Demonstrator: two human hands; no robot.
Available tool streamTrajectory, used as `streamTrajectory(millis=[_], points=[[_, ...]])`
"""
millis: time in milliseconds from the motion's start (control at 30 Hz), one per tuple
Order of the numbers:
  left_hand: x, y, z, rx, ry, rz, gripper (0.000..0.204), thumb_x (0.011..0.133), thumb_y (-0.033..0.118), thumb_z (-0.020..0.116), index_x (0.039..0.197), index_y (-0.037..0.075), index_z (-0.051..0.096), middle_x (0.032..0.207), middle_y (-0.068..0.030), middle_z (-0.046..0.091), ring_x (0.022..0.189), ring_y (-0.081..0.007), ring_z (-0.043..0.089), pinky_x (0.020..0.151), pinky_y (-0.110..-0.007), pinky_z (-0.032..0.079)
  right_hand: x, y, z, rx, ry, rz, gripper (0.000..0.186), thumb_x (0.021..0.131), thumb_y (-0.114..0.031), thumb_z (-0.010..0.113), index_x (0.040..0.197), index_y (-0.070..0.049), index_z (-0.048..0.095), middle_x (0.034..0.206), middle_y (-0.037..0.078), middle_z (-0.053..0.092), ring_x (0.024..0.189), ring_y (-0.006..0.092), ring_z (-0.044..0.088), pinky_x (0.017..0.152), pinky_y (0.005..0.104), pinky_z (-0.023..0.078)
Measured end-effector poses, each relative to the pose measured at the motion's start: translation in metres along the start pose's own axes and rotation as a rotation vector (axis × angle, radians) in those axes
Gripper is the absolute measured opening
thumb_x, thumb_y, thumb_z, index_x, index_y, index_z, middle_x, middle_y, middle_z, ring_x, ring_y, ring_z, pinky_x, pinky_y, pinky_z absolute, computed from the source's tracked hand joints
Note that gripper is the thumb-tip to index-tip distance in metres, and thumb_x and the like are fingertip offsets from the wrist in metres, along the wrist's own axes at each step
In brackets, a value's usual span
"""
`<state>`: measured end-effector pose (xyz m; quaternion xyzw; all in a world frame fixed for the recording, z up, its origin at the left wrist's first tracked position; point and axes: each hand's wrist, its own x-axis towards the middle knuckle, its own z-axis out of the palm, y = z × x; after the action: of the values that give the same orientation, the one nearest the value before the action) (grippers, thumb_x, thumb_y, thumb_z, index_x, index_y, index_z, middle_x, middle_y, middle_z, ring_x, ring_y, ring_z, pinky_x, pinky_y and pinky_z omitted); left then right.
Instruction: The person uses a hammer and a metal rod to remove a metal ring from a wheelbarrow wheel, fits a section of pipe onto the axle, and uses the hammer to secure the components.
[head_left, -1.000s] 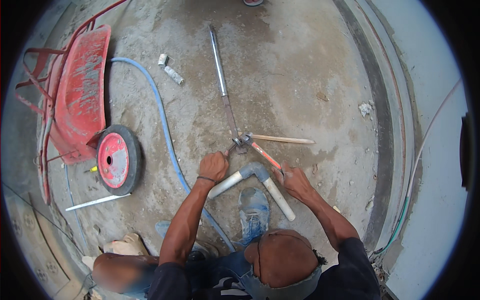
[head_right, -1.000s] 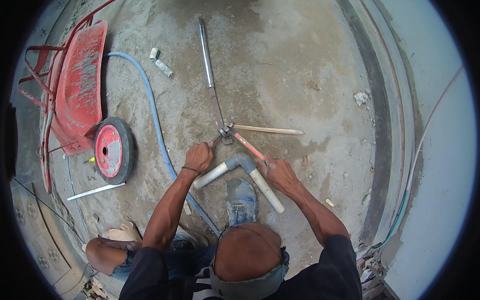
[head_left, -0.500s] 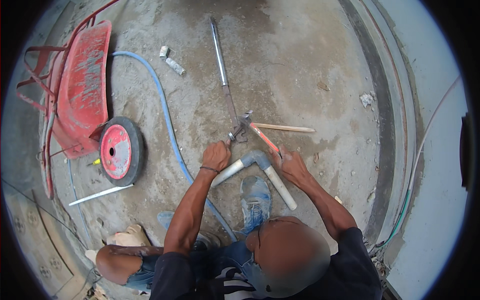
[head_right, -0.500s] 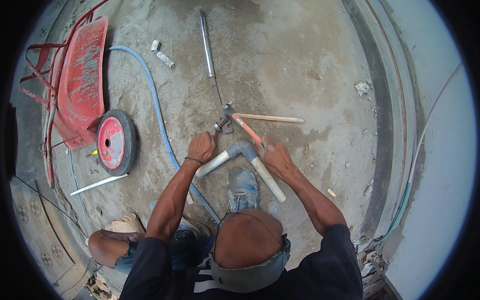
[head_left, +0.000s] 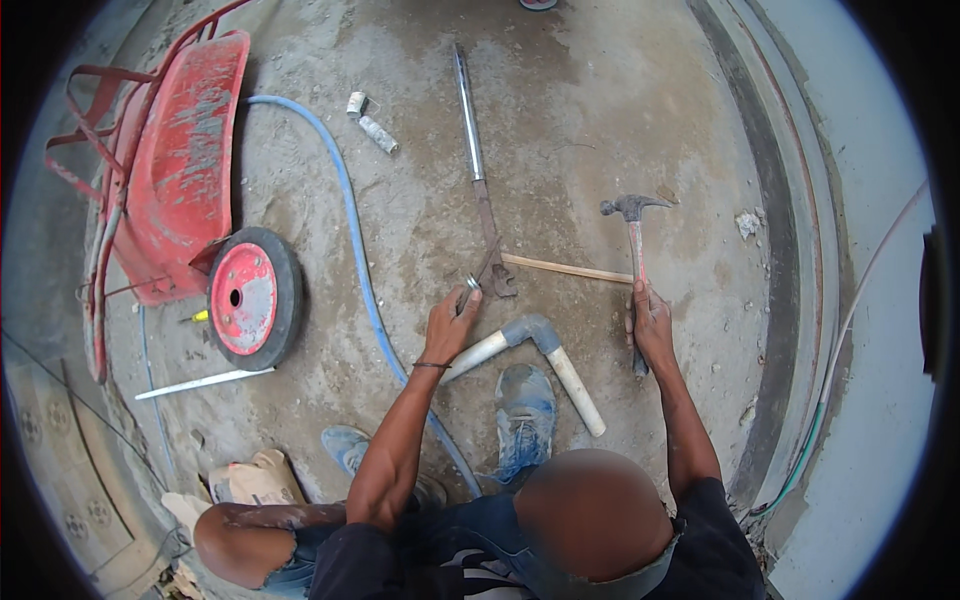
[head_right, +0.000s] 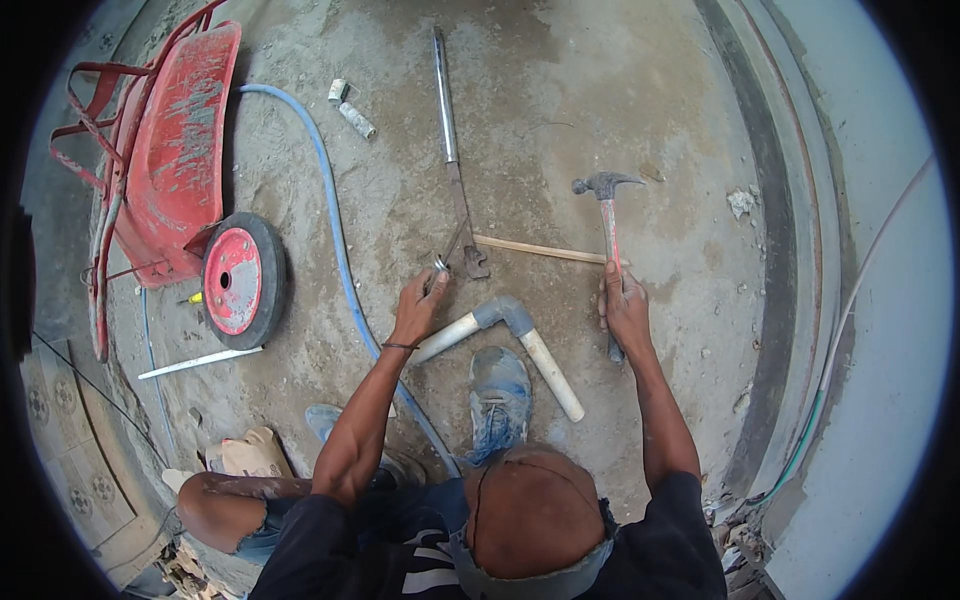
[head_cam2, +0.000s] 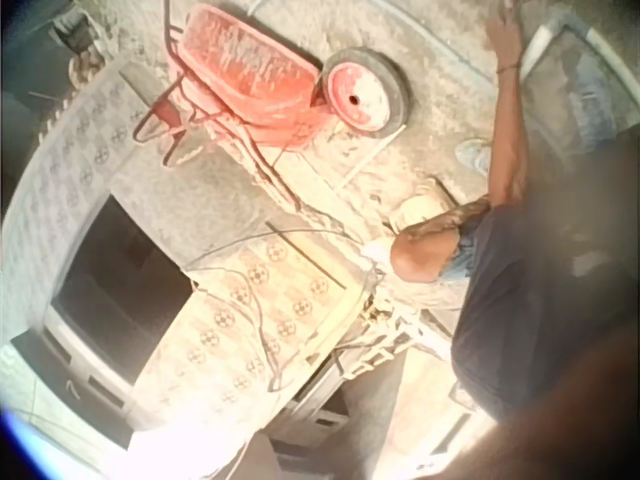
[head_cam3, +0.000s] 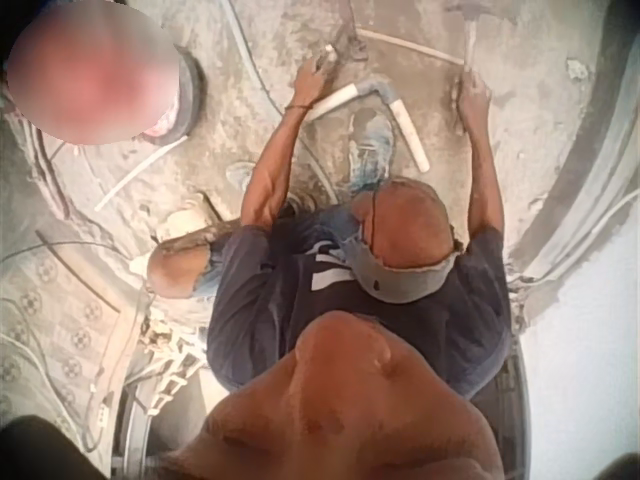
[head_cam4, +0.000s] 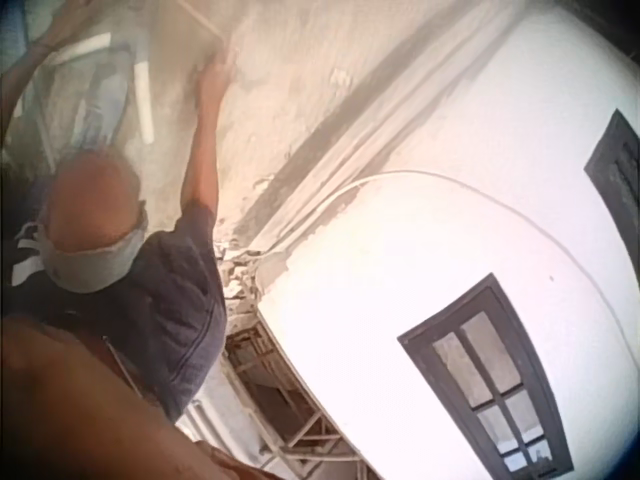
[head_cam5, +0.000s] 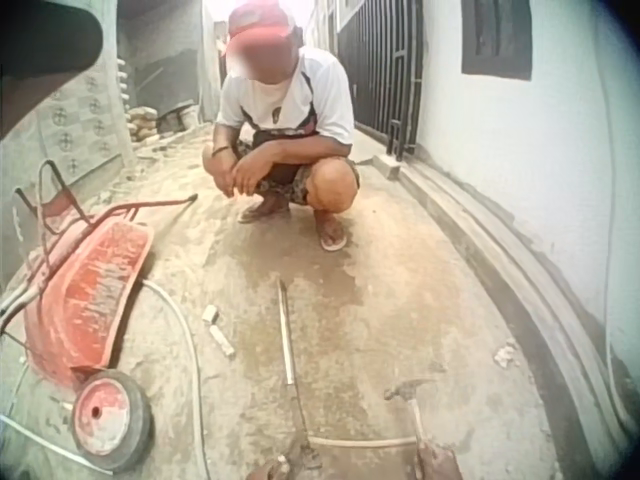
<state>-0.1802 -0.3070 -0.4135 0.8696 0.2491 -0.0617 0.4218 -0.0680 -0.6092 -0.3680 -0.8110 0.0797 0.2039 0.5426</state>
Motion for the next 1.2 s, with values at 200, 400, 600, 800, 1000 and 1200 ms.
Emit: streamTrajectory(millis=[200,400,600,800,1000,1200], points=[[-0.021,0.033,-0.023,-0.744,-0.218,0.031,0.043,0.099,0.045,0.046,0.096,0.005,0.059,0.058,0.0067,0.036,0.050,-0.0043,0.032,0.047,-0.024,0.023,-0.007,0.013,-0.003,-1.043,0.378,-0.618,0.041,0.091,-0.036,0.064,0.108,0.001,0.057,0.080,0.014,0.061,0.074,0.0219,0.061,0.066,0.0403,0.047],[-0.038,0.068,-0.054,-0.791,-0.342,0.219,0.056,0.095,0.055,0.047,0.100,0.001,0.059,0.058,0.0070,0.038,0.047,-0.0043,0.031,0.046,-0.023,0.022,-0.050,-0.102,0.075,0.116,-0.553,-0.295,0.066,0.077,-0.026,0.080,0.131,-0.004,0.051,0.122,0.013,0.060,0.112,0.0220,0.058,0.097,0.0345,0.046],[-0.051,0.065,-0.063,-0.831,-0.440,0.285,0.064,0.094,0.054,0.046,0.120,-0.004,0.057,0.082,-0.0024,0.056,0.072,-0.0115,0.048,0.066,-0.026,0.039,-0.068,-0.107,0.096,0.295,-0.540,-0.313,0.057,0.073,-0.017,0.082,0.123,-0.001,0.058,0.119,0.010,0.062,0.110,0.0183,0.058,0.097,0.0324,0.045],[-0.052,0.068,-0.067,-0.762,-0.410,0.336,0.074,0.092,0.058,0.045,0.131,-0.005,0.050,0.087,-0.0067,0.061,0.077,-0.0140,0.052,0.072,-0.027,0.041,-0.063,-0.094,0.103,0.311,-0.466,-0.459,0.048,0.072,-0.012,0.082,0.113,0.002,0.063,0.113,0.012,0.065,0.107,0.0201,0.060,0.096,0.0332,0.045],[-0.047,0.068,-0.071,-0.714,-0.385,0.399,0.070,0.094,0.055,0.042,0.130,-0.004,0.051,0.085,-0.0087,0.061,0.075,-0.0141,0.053,0.069,-0.029,0.042,-0.061,-0.097,0.101,0.257,-0.515,-0.420,0.046,0.073,-0.001,0.079,0.116,0.002,0.063,0.113,0.011,0.065,0.109,0.0198,0.059,0.099,0.0350,0.046],[-0.040,0.061,-0.075,-0.553,-0.416,0.373,0.060,0.097,0.051,0.042,0.124,0.000,0.058,0.087,-0.0085,0.063,0.079,-0.0151,0.055,0.070,-0.030,0.043,-0.051,-0.103,0.099,0.257,-0.656,-0.370,0.051,0.076,-0.008,0.078,0.122,0.001,0.060,0.113,0.009,0.063,0.110,0.0194,0.058,0.100,0.0362,0.045]])
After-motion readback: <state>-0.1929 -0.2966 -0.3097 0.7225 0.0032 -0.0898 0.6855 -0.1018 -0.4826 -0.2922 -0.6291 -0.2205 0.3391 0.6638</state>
